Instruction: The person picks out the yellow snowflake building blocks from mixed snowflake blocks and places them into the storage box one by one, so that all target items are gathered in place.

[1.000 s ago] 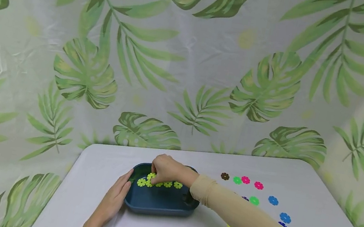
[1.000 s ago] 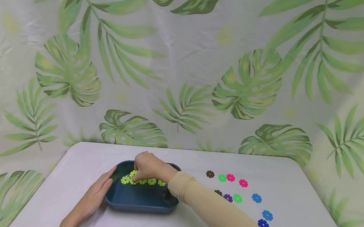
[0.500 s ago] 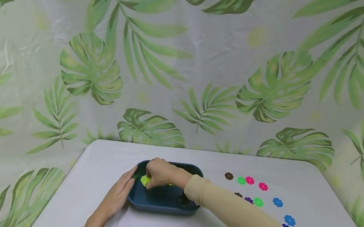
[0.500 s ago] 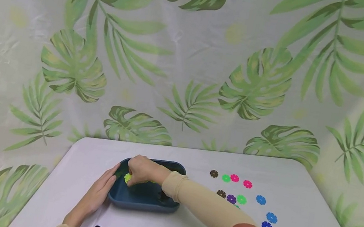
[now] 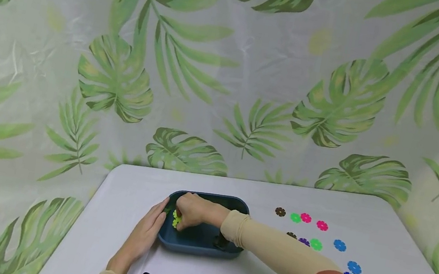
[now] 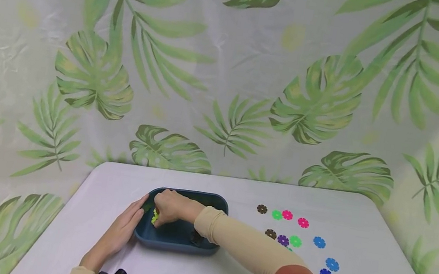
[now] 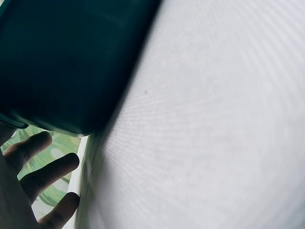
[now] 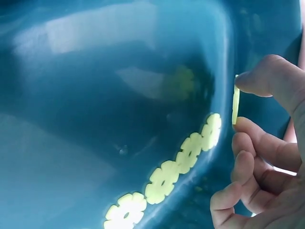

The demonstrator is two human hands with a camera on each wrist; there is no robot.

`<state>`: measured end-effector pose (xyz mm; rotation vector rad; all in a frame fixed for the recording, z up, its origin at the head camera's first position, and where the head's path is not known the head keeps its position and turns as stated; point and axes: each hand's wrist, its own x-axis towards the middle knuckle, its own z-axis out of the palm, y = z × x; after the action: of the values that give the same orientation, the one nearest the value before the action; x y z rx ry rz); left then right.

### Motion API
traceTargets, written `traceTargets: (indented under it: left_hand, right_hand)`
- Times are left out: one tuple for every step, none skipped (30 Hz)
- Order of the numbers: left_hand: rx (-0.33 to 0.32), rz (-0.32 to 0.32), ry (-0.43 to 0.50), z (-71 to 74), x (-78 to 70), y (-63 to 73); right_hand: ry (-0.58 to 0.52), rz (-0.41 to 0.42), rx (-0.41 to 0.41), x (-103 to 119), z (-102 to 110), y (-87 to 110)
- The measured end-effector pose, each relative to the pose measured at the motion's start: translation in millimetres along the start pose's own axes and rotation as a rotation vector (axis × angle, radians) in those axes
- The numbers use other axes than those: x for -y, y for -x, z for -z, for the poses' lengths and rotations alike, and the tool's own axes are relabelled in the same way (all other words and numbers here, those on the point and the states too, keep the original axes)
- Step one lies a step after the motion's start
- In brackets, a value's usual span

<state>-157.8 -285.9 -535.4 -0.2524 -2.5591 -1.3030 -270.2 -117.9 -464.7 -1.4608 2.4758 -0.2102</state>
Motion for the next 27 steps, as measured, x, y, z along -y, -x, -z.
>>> traceTargets:
  left_hand:
    - [0.002,0.002,-0.002,0.3,-0.3,-0.3]
    - [0.003,0.000,-0.003,0.6,-0.7,-0.6]
    - [0.004,-0.002,-0.005,0.8,-1.1,-0.8]
    - [0.005,0.003,-0.003,1.1,-1.6,-1.1]
    - [0.006,0.002,0.000,1.3,-2.0,-1.3]
    - [0.006,0.003,0.002,1.4,-2.2,-1.4]
    - [0.007,0.006,0.003,1.4,-2.1,-1.5]
    - [0.007,0.006,0.003,1.2,-2.3,-1.4]
    - [0.007,0.009,0.005,0.9,-2.2,-1.2]
    - [0.007,0.011,0.007,0.6,-2.2,-0.9]
    - [0.006,0.011,0.007,0.6,-2.3,-1.0]
    - [0.004,0.012,0.006,0.6,-2.4,-1.0]
    - [0.003,0.010,0.004,0.3,-2.3,-0.8]
    - [0.001,0.009,0.004,0.1,-2.3,-0.7]
    - [-0.001,0.010,0.002,0.0,-2.3,-0.6]
    - [-0.002,0.010,0.001,-0.2,-2.4,-0.6]
    - [-0.003,0.008,-0.004,-0.3,-2.3,-0.8]
    - [-0.004,0.009,-0.005,-0.3,-2.4,-1.0]
    - [-0.004,0.011,-0.007,-0.3,-2.4,-1.3]
    - [-0.003,0.013,-0.009,-0.1,-2.4,-1.5]
    - [-0.001,0.016,-0.010,0.0,-2.3,-1.7]
    - [0.001,0.018,-0.009,0.2,-2.2,-1.8]
    - [0.001,0.019,-0.009,0.4,-1.9,-1.9]
    - [0.002,0.024,-0.008,0.6,-1.6,-1.7]
    - [0.002,0.022,-0.008,0.6,-1.3,-1.5]
    - [0.001,0.021,-0.006,0.7,-1.0,-1.3]
    - [0.001,0.022,-0.004,0.7,-0.8,-1.0]
  right_hand:
    - [-0.007,-0.006,0.004,-1,0,0.0]
    - [-0.012,-0.011,0.004,-2,0,-0.4]
    - [-0.017,-0.014,0.005,-2,-1,-0.6]
    - [-0.023,-0.016,0.008,-3,-1,-0.6]
    - [-0.027,-0.016,0.010,-3,-1,-1.0]
    - [-0.031,-0.016,0.011,-4,-2,-1.3]
    - [-0.032,-0.015,0.012,-4,-2,-1.7]
    - [-0.031,-0.014,0.014,-4,-3,-2.2]
    - [-0.033,-0.013,0.018,-4,-4,-2.5]
    - [-0.034,-0.016,0.023,-4,-6,-3.0]
    - [-0.035,-0.018,0.026,-4,-6,-3.7]
    - [-0.036,-0.022,0.030,-4,-7,-4.2]
    - [-0.036,-0.024,0.035,-4,-8,-4.7]
    - [-0.038,-0.028,0.041,-3,-9,-4.9]
    - [-0.043,-0.030,0.046,-3,-9,-5.3]
    - [-0.045,-0.031,0.051,-3,-10,-5.6]
    - [-0.047,-0.029,0.055,-3,-10,-5.9]
    - [-0.047,-0.030,0.060,-2,-10,-6.1]
    - [-0.047,-0.029,0.063,-2,-11,-6.3]
    - [-0.047,-0.029,0.065,-2,-11,-6.5]
    - [-0.046,-0.029,0.068,-2,-11,-7.0]
    - [-0.043,-0.032,0.069,-1,-11,-7.2]
    - [-0.040,-0.034,0.069,-1,-12,-7.4]
    - [-0.038,-0.035,0.070,-1,-12,-7.5]
    - [-0.036,-0.037,0.068,-1,-13,-7.8]
    - [-0.033,-0.038,0.065,-1,-14,-8.1]
    - [-0.031,-0.039,0.062,-1,-14,-8.4]
